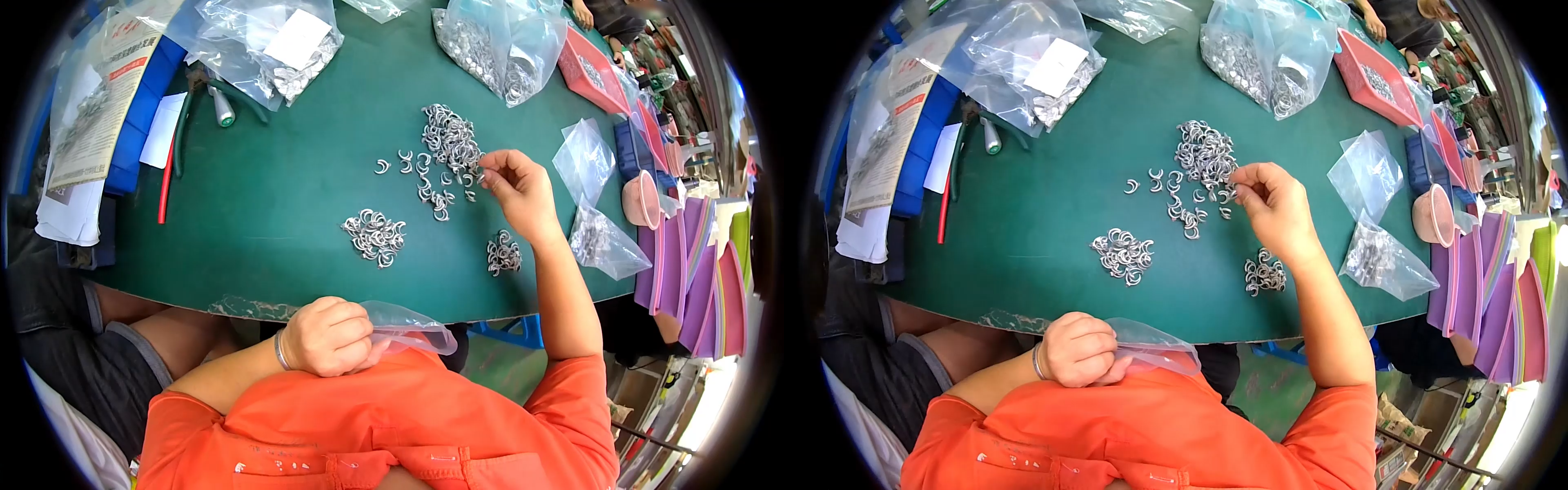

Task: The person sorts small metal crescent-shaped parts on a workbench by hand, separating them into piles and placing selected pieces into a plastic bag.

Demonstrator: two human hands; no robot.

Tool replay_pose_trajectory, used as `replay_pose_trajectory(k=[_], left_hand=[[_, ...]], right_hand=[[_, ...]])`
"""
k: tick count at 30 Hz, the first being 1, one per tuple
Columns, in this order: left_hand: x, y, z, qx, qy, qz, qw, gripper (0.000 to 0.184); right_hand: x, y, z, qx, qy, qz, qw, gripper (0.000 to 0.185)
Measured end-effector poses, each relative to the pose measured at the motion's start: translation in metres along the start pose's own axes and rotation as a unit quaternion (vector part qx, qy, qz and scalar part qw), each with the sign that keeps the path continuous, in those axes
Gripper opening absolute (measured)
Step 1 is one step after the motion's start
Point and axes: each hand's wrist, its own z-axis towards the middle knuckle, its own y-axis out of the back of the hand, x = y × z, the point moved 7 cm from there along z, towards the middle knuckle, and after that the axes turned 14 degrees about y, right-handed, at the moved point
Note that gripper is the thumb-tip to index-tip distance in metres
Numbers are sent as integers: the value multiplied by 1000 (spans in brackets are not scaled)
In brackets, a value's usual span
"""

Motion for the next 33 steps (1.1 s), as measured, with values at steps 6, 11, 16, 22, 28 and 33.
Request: replay_pose_trajectory(k=[6, 11, 16, 22, 28, 33], left_hand=[[-1, 0, 1, 3, -1, 6, 1000, 32], [1, 1, -2, 1, -4, 6, 1000, 32], [0, -1, -2, 5, -9, 1, 1000, 31], [0, -1, -3, 11, -10, 4, 1000, 31], [0, -1, -3, 7, -9, 2, 1000, 30], [0, -1, -2, 9, -8, 3, 1000, 30]], right_hand=[[30, -19, 6, 36, 128, -144, 981, 16], [22, -23, 9, 26, 150, -161, 975, 16], [-6, 0, 7, -4, -10, 29, 1000, 12], [-3, 7, -2, 23, -20, 17, 999, 13], [-4, 9, -5, 36, -30, 6, 999, 15], [-2, 8, -5, 35, -13, 39, 999, 16]])
